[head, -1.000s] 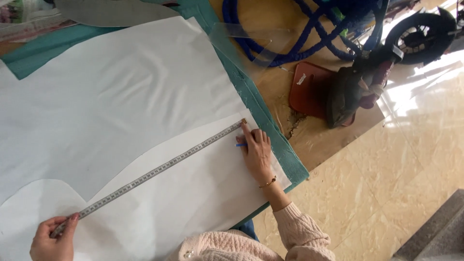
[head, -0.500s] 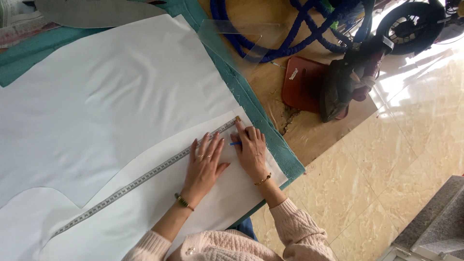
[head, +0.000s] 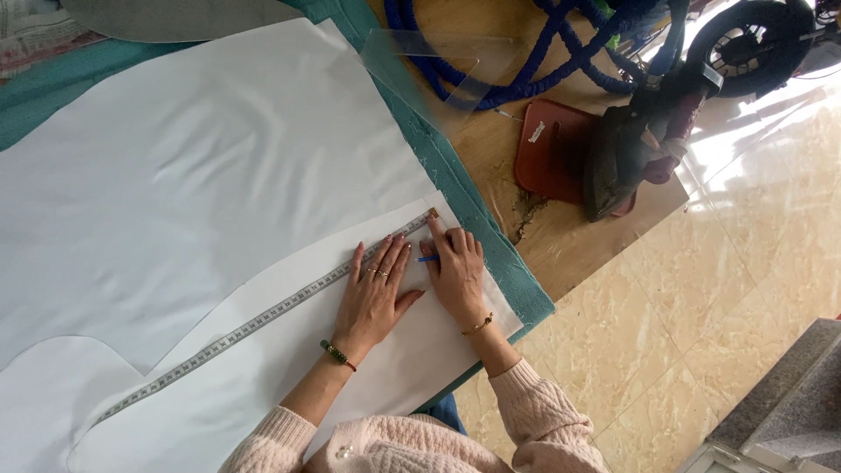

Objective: The person measures and marks a large piece of white fabric laid out on a table using a flexible measuring tape and a blue pen. They also use a clear triangular ruler to draw straight lines and a long metal ruler to measure and mark the edges of the fabric.

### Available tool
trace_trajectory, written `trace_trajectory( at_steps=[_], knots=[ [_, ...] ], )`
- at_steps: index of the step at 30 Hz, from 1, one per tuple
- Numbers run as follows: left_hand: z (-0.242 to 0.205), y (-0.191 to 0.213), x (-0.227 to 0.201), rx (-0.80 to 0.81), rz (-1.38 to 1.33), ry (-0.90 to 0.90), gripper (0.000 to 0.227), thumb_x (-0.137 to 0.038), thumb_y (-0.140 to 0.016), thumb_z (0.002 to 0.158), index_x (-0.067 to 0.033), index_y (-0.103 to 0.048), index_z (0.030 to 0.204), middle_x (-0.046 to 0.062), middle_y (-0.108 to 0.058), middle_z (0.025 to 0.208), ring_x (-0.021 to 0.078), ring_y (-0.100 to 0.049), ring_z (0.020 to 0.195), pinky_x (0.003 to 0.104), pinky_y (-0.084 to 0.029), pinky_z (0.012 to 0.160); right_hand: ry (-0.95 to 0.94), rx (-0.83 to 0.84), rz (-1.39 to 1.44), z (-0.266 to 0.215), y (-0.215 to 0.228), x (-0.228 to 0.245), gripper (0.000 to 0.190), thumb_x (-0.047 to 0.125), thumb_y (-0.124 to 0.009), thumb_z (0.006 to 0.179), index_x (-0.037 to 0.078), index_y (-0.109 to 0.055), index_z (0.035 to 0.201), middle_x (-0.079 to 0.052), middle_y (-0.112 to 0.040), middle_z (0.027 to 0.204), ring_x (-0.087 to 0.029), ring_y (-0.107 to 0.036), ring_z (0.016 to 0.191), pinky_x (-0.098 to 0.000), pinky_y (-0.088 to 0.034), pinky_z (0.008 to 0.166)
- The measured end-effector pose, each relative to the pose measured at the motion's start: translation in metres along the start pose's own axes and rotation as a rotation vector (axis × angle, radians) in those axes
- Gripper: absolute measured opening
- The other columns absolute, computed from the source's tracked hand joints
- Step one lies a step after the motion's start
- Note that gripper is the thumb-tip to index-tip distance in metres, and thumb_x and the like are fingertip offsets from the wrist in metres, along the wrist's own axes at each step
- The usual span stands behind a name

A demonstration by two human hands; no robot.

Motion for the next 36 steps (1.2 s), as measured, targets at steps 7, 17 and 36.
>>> trace_trajectory(
  at_steps=[7, 17, 36],
  knots=[
    [0.005, -0.01, -0.002, -0.064, 0.048, 0.001, 0.081, -0.071, -0.035, 0.099, -0.0136, -0.042, 0.155, 0.009, -0.04, 0.162, 0.0227, -0.036, 0.148, 0.053, -0.022, 0.124, 0.0, -0.009, -0.01, -0.001, -0.002, -0.002, 0.039, 0.033, -0.059, 0.104, 0.011, -0.063, 0.136, -0.009, -0.049, 0.094, -0.028, -0.053, 0.083, -0.0391, -0.042, 0.075],
    [0.03, -0.012, 0.006, 0.003, 0.085, -0.021, 0.075, -0.069, -0.032, 0.102, -0.0144, -0.048, 0.151, 0.007, -0.051, 0.14, 0.0198, -0.053, 0.115, 0.037, -0.047, 0.095, 0.013, 0.026, 0.039, -0.002, -0.005, -0.01, 0.053, 0.018, -0.075, 0.087, 0.01, -0.062, 0.137, -0.01, -0.052, 0.101, -0.03, -0.055, 0.089, -0.0402, -0.043, 0.077],
    [0.028, -0.019, 0.007, -0.025, 0.059, -0.005, 0.067, -0.065, -0.037, 0.103, -0.0192, -0.048, 0.151, 0.007, -0.052, 0.137, 0.0213, -0.051, 0.116, 0.039, -0.045, 0.096, -0.45, -0.383, 1.045, 0.028, 0.017, -0.027, 0.047, 0.04, -0.034, 0.113, 0.001, -0.062, 0.113, -0.016, -0.068, 0.085, -0.022, -0.071, 0.081, -0.0372, -0.06, 0.084]
  ],
)
Point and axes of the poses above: each hand's wrist, its own z-axis towards the middle knuckle, its own y-axis out of the back of the hand, x = y × z, the point moved 1 cm from there along z, towards the middle knuckle
